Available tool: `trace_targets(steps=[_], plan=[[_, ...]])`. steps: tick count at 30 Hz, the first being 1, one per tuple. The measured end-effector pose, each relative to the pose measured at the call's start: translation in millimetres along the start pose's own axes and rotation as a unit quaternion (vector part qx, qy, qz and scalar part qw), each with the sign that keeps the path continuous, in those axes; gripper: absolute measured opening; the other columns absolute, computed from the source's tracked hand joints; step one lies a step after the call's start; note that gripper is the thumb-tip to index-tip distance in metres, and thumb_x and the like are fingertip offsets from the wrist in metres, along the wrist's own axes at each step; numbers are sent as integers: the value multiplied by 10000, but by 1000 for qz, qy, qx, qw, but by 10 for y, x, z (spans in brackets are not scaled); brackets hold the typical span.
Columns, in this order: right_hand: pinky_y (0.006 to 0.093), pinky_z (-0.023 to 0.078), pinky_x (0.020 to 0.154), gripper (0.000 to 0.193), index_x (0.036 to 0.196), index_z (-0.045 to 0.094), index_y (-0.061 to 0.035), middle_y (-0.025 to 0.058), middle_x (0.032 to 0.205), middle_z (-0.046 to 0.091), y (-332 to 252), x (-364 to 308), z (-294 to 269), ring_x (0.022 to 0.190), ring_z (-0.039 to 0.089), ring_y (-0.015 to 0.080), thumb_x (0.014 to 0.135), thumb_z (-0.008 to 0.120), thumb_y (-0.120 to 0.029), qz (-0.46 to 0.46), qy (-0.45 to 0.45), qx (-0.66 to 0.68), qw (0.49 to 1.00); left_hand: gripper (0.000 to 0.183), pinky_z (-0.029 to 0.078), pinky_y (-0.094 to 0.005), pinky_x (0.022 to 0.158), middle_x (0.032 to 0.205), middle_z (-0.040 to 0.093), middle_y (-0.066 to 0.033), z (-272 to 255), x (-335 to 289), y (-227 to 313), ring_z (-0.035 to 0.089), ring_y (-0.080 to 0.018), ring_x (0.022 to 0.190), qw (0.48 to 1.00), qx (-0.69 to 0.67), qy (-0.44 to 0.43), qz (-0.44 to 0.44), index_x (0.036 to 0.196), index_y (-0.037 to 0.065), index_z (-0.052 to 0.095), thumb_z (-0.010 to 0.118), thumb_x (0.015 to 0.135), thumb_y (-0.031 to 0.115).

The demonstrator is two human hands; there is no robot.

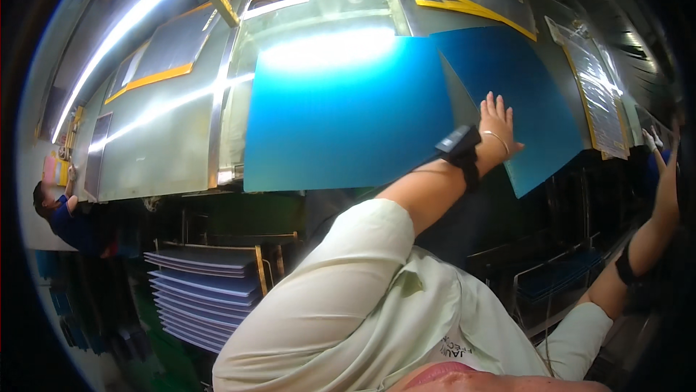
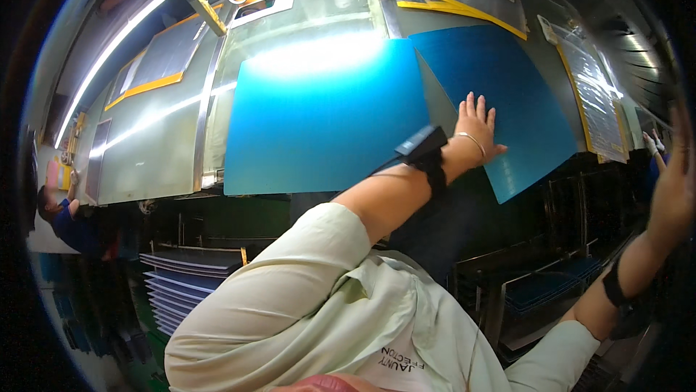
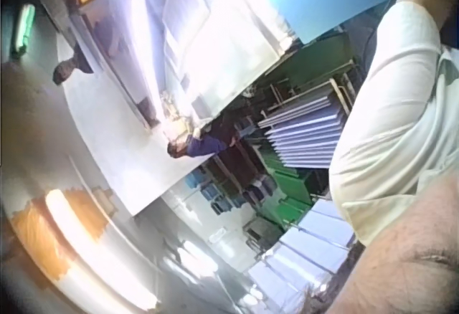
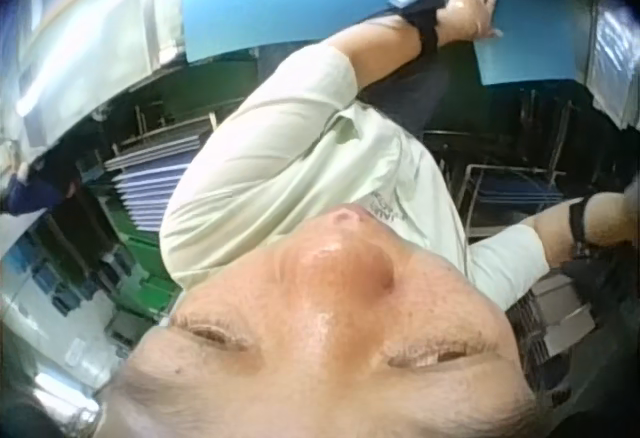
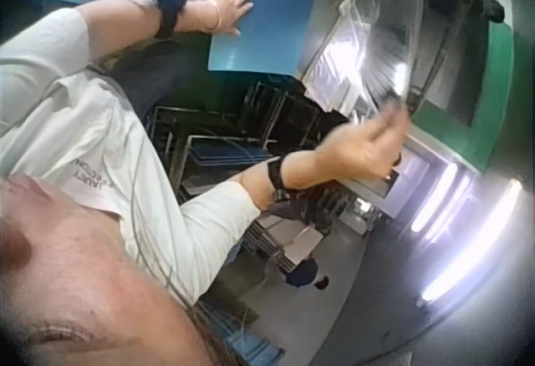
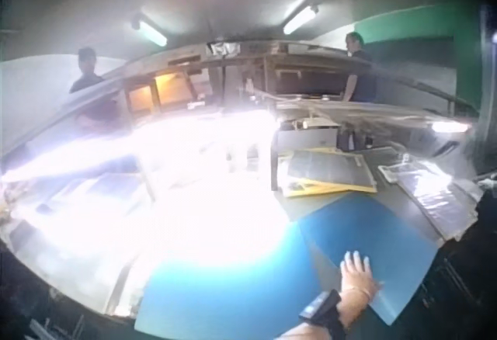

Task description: The recorder is sorting and inspecting various industrial panels or components at a lighted workstation.

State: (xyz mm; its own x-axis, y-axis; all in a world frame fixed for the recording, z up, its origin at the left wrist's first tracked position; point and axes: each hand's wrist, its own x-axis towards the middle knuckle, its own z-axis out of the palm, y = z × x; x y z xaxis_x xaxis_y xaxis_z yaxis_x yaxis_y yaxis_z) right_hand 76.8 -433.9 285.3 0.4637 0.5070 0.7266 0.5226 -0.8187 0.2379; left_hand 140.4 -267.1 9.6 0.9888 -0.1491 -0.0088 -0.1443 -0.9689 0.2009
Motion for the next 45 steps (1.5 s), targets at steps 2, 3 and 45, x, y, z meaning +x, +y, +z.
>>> trace_targets(steps=[2,3,45], plan=[[331,433,935,325,1165,553,-17,152,1153,577,-64,-203,103,1104,543,227,875,420,42,-84,-63,121,987,691,165,-466,1066,1433,246,-181,-118,126,-318,187,-351,1333,970,-230,-62,44,1370,80,319,346,872,559],[340,432,937,332,1141,572,-23,145,1162,572,-160,-325,195,1103,542,237,846,440,53,-85,-75,148,982,679,261,-468,1012,1356,346,-200,-346,112,-522,314,-362,1250,911,-406,-67,4,1337,54,352,361,875,552],[238,421,533,95,767,573,-2,22,663,579,-2005,-1848,1884,563,510,82,782,642,-65,446,-157,511,718,128,315,-163,397,715,581,-46,-547,-3751,-2911,461,-51,478,733,-524,227,-369,925,8,550,568,866,120]])
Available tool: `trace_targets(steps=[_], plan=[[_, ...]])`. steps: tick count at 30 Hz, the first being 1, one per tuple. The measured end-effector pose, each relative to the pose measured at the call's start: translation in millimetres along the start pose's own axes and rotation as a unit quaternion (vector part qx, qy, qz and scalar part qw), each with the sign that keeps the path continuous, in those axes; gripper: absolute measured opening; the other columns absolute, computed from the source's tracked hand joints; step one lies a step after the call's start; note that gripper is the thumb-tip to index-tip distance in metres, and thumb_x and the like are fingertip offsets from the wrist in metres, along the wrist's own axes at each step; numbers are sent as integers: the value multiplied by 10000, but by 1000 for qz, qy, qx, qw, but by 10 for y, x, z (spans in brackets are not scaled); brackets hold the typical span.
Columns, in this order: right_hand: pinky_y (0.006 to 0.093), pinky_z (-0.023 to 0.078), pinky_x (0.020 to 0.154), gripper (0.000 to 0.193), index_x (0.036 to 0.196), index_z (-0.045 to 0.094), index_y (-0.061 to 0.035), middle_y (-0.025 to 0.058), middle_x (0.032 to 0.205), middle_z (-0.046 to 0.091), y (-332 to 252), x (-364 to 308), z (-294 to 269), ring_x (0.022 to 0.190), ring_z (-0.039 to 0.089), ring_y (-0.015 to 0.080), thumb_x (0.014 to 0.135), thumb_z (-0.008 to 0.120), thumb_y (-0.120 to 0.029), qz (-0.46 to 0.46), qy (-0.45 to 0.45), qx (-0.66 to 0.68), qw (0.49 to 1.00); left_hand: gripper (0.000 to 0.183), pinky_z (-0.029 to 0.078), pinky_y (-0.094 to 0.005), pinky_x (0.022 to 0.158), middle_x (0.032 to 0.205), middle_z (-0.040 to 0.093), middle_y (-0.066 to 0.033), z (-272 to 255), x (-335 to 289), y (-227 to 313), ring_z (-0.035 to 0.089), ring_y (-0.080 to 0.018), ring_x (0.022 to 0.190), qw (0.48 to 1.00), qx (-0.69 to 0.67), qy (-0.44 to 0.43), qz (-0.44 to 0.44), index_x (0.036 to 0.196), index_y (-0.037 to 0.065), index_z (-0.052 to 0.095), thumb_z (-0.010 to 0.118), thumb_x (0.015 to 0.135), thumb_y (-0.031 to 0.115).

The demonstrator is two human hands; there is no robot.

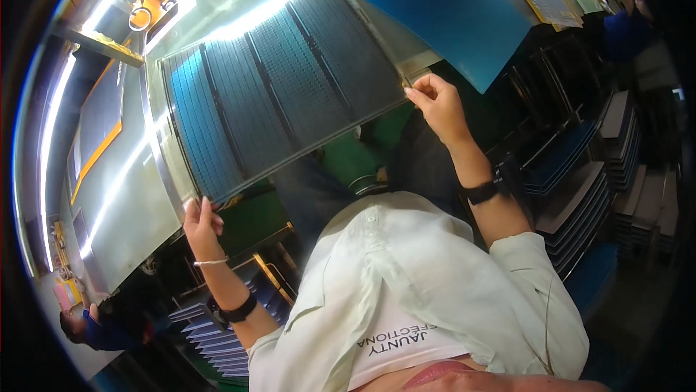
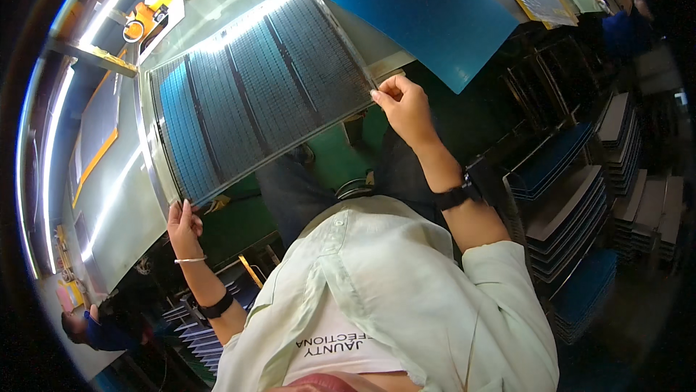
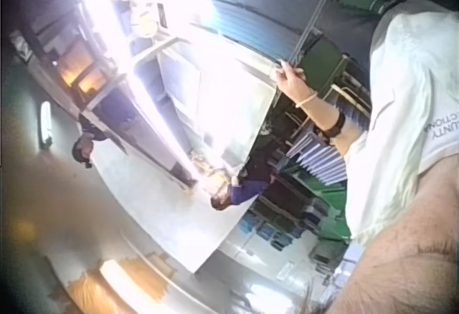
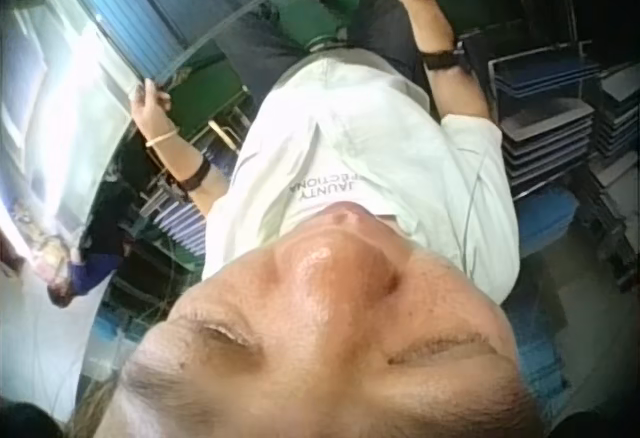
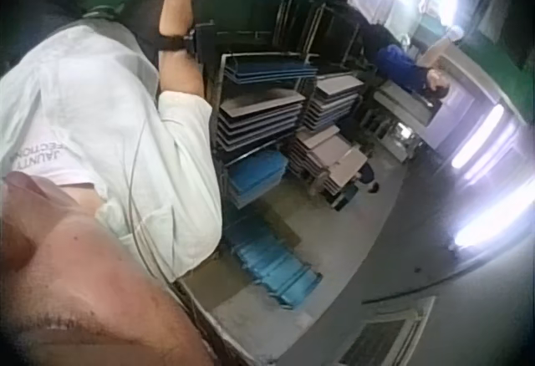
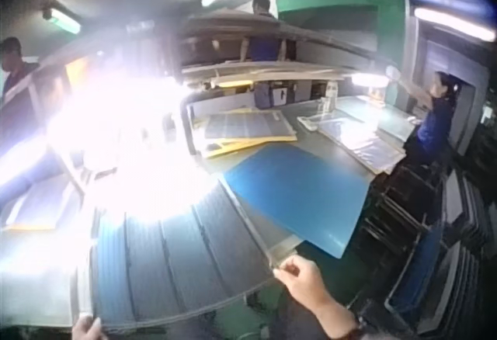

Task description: The recorder is sorting and inspecting various industrial panels or components at a lighted workstation.

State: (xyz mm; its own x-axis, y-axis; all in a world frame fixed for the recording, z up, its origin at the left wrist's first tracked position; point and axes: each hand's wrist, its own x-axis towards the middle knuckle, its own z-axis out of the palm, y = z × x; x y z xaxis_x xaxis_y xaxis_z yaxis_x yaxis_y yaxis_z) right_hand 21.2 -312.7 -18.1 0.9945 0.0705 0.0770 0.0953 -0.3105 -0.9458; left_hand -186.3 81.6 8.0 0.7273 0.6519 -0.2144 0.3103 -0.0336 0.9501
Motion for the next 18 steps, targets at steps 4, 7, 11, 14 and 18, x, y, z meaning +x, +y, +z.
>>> trace_targets(steps=[4,7,11,14,18], plan=[[176,376,480,74,767,567,-35,-11,662,545,88,14,13,578,466,40,798,626,-66,-28,-7,-21,999,68,333,-154,421,680,517,26,87,61,-134,455,-29,524,997,5,55,55,892,53,566,586,866,112],[180,389,484,89,755,554,-42,-13,654,532,20,7,29,576,472,48,794,630,-65,21,-20,-3,1000,93,344,-150,445,696,516,27,153,31,-128,457,-28,548,995,-16,76,66,933,47,587,602,851,89],[234,404,488,142,725,509,-21,11,621,522,71,44,102,532,479,80,775,638,-53,38,-21,58,997,180,336,-158,443,715,543,-3,96,29,-257,462,-48,564,992,-35,109,56,997,-7,592,610,825,44],[234,403,490,163,714,487,-33,14,601,484,129,30,150,531,464,81,771,636,-69,-2,-7,1,1000,209,417,-175,586,790,575,-22,103,35,-271,526,-76,670,982,26,171,77,1013,-27,625,623,812,28],[212,407,511,156,729,482,-51,-17,639,462,49,-43,35,571,451,57,817,606,-84,-31,9,-2,999,184,425,-233,730,910,553,-64,227,98,-251,529,-140,833,949,100,204,217,964,28,679,644,783,27]])
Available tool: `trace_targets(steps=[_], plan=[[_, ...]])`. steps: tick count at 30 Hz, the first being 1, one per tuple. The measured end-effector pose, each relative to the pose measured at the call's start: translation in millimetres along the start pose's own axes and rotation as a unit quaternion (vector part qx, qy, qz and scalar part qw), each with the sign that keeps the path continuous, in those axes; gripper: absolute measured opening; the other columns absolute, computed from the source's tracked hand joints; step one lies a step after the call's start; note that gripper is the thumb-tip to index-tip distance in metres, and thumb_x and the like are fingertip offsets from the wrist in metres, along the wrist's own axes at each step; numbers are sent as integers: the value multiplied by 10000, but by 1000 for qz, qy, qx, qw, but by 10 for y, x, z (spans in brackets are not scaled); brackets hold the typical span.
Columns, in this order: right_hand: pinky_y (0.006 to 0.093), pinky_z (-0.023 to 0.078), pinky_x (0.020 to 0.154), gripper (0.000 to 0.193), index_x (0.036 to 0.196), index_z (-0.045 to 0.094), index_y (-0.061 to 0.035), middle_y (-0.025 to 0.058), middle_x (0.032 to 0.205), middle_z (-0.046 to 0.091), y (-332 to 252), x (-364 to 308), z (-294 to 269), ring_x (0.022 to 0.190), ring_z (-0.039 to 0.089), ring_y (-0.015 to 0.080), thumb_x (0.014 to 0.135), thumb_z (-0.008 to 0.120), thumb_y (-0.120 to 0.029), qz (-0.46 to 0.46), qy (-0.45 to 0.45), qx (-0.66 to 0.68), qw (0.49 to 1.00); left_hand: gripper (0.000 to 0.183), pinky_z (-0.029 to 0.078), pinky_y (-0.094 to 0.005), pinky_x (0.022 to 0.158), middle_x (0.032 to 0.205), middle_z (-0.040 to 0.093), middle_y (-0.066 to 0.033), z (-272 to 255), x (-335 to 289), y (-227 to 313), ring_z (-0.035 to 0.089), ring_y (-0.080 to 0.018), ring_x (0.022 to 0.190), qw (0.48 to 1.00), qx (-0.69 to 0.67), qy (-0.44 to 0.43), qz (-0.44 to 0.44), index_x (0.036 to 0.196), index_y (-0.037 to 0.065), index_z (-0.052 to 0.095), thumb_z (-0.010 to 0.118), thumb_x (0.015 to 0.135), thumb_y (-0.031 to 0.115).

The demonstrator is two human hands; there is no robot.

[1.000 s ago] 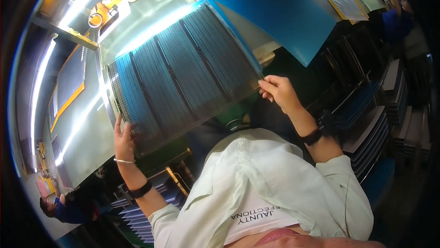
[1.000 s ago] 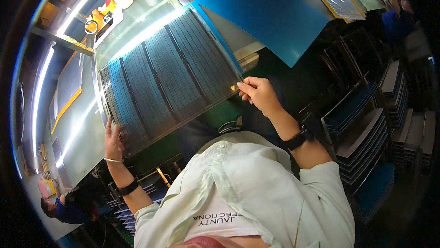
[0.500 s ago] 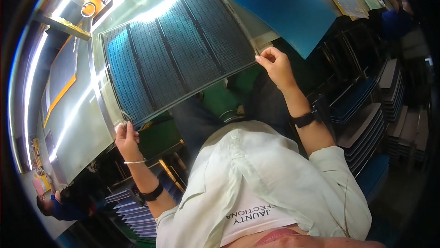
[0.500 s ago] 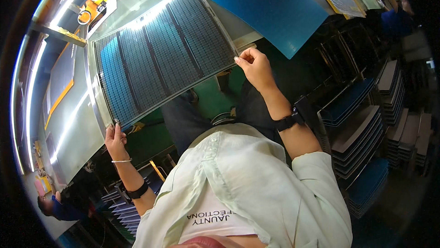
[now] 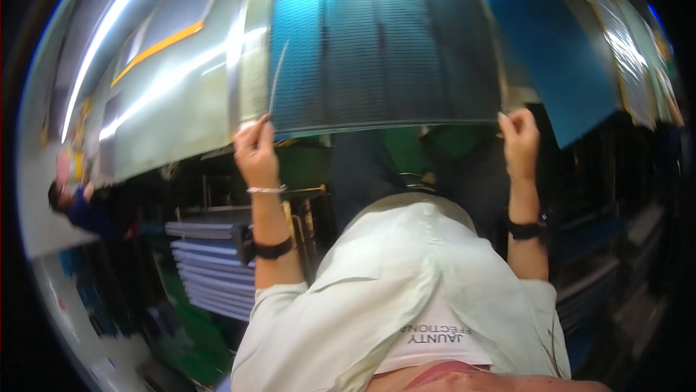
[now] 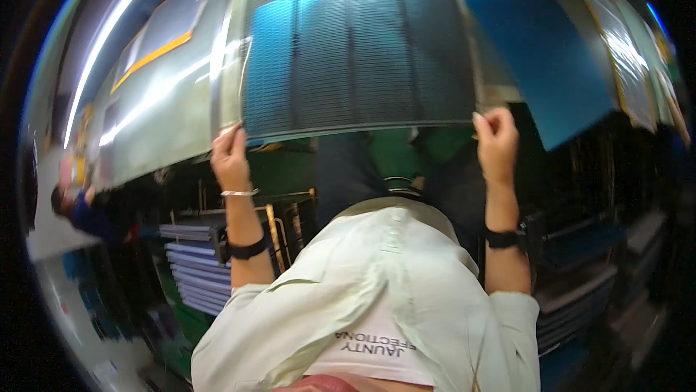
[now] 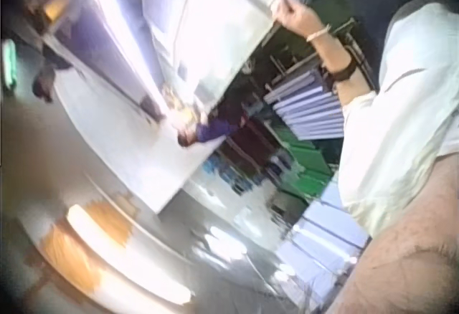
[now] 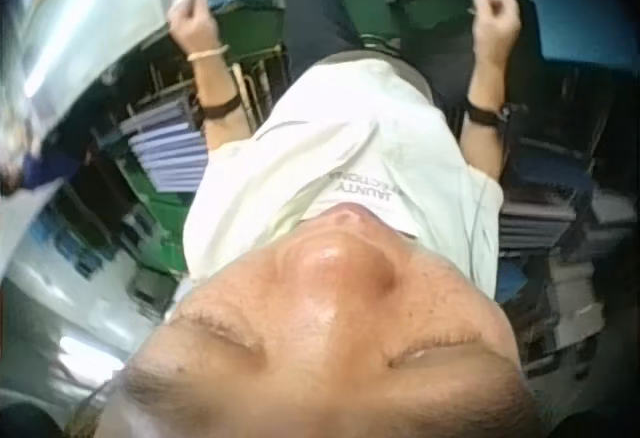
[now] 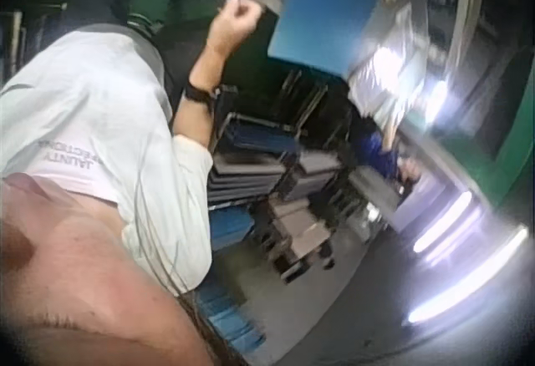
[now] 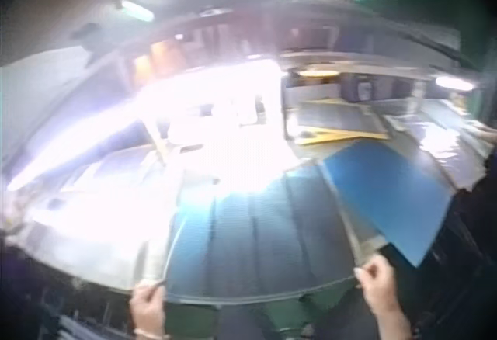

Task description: The recorder is sorting and inspecting various industrial panels or components at a lighted workstation.

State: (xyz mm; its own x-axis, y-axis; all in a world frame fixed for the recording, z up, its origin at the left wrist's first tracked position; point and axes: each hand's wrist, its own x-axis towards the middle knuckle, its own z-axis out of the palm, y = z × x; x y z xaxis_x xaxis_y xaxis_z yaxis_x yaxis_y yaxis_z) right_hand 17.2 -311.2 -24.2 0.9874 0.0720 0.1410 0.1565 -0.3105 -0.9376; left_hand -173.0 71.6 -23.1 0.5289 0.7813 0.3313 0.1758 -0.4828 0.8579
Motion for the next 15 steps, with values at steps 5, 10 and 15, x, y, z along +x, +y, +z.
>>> trace_targets(steps=[5,10,15], plan=[[197,413,549,145,754,471,-46,-13,666,471,72,25,-13,590,461,60,849,579,-54,9,-41,34,999,207,415,-220,710,856,516,-26,46,-240,-73,498,-112,805,998,41,38,-15,1015,94,678,635,814,68],[195,412,565,155,748,461,-55,-13,673,469,26,53,28,590,454,61,855,573,-53,12,-54,35,998,233,431,-222,618,800,534,-24,95,-262,-101,501,-89,690,996,-32,57,-62,1039,74,663,624,811,39],[196,408,573,106,808,487,-38,-15,684,468,24,87,-29,607,455,63,849,583,-58,14,-49,41,998,260,431,-213,613,752,591,-22,200,-228,-29,521,-78,669,976,-172,45,-128,1075,8,621,592,817,-2]])
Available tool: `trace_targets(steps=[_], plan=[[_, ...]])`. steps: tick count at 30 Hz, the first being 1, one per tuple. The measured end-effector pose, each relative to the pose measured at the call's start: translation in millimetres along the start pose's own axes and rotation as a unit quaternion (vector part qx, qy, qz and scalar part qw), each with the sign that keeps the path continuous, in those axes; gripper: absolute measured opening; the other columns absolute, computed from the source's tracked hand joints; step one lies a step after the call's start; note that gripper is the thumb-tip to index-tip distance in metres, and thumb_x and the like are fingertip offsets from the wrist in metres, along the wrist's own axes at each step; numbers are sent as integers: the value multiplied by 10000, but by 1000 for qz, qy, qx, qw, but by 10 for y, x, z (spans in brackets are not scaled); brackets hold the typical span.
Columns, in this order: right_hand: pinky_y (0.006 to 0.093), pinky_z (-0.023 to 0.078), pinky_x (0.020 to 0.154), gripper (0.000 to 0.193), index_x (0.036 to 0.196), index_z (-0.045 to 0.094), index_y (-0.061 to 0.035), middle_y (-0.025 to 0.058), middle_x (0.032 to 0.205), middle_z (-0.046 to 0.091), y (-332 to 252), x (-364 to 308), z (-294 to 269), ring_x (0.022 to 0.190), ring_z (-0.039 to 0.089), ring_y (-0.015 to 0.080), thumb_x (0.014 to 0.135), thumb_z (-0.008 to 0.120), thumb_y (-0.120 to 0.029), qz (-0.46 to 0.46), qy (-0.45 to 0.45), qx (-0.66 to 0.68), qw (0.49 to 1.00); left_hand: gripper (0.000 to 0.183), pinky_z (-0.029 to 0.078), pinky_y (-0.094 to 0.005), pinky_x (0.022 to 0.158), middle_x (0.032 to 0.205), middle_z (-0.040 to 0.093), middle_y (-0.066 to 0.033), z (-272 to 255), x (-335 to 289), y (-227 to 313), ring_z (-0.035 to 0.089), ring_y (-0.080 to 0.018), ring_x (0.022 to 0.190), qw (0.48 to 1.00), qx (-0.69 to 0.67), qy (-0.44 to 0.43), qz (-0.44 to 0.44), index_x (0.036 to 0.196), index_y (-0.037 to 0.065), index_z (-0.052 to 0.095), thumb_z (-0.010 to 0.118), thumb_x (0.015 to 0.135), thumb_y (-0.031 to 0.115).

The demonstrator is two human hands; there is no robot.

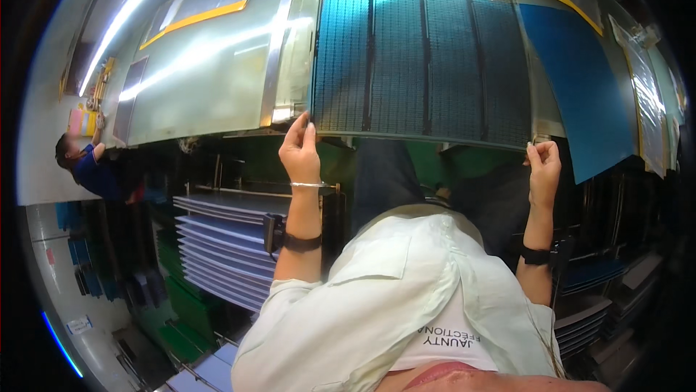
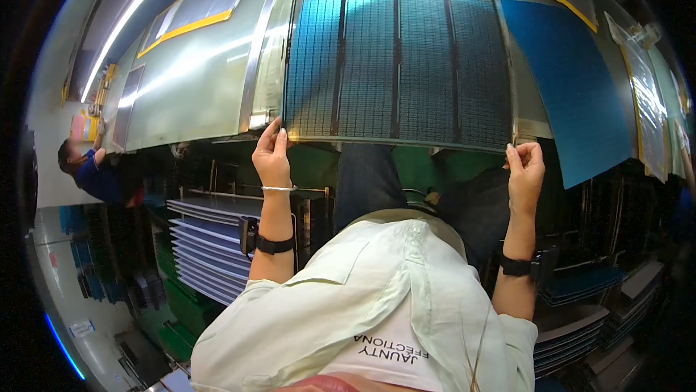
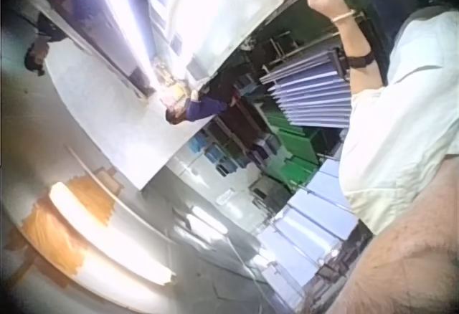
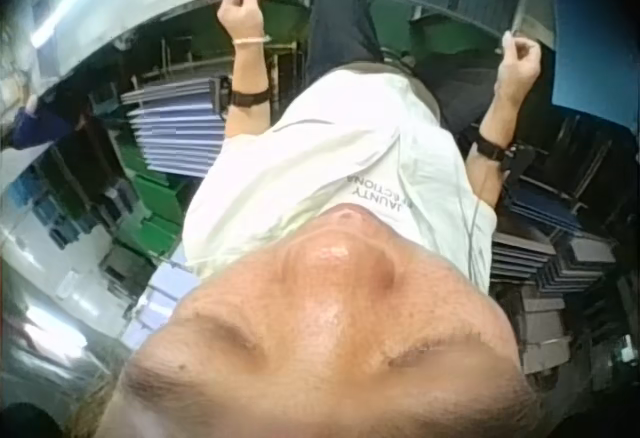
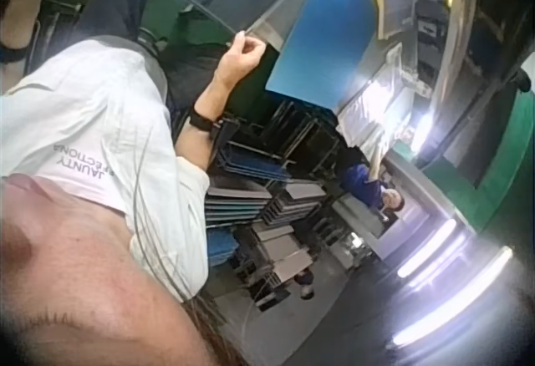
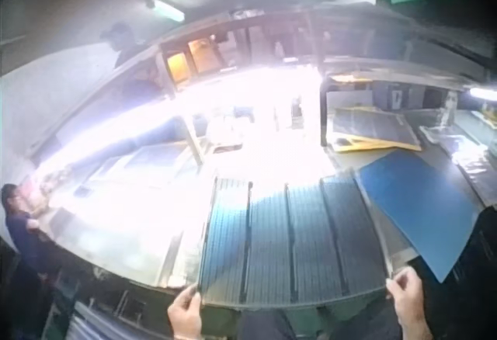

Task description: The recorder is sorting and inspecting various industrial panels or components at a lighted workstation.

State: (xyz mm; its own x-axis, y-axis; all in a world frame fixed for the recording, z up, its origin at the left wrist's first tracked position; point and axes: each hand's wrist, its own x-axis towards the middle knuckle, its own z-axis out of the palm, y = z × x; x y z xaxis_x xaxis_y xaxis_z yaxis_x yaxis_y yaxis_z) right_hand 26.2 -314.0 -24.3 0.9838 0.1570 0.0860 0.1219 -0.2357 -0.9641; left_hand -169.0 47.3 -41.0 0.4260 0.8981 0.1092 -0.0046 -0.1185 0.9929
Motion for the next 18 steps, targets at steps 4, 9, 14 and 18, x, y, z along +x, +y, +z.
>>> trace_targets(steps=[4,9,14,18], plan=[[332,411,803,513,1223,508,-132,87,963,523,-380,59,136,895,498,244,738,672,-101,-254,13,-421,871,327,357,-185,557,675,467,14,-149,27,-140,433,-52,615,999,-46,8,-4,1119,33,446,539,816,-48],[509,225,1040,411,1185,540,-87,80,1282,468,-218,1167,544,1257,320,340,798,408,-44,-377,-76,-496,778,372,369,-190,575,650,476,16,-237,51,-76,443,-59,603,999,-16,-42,-17,1166,37,433,547,818,-30],[518,237,1034,349,1157,550,-74,70,1242,509,-93,2261,920,1244,350,340,858,380,-130,-368,-46,-513,774,371,384,-202,583,645,482,20,-360,42,25,437,-58,585,996,4,-79,-37,1183,24,412,527,835,-33],[530,266,1010,364,1192,519,-82,72,1243,494,-110,2394,1142,1226,367,321,857,393,-146,-382,-46,-544,746,419,417,-253,635,704,547,-33,-552,73,254,513,-119,658,960,265,-95,-1,1133,39,519,668,743,67]])
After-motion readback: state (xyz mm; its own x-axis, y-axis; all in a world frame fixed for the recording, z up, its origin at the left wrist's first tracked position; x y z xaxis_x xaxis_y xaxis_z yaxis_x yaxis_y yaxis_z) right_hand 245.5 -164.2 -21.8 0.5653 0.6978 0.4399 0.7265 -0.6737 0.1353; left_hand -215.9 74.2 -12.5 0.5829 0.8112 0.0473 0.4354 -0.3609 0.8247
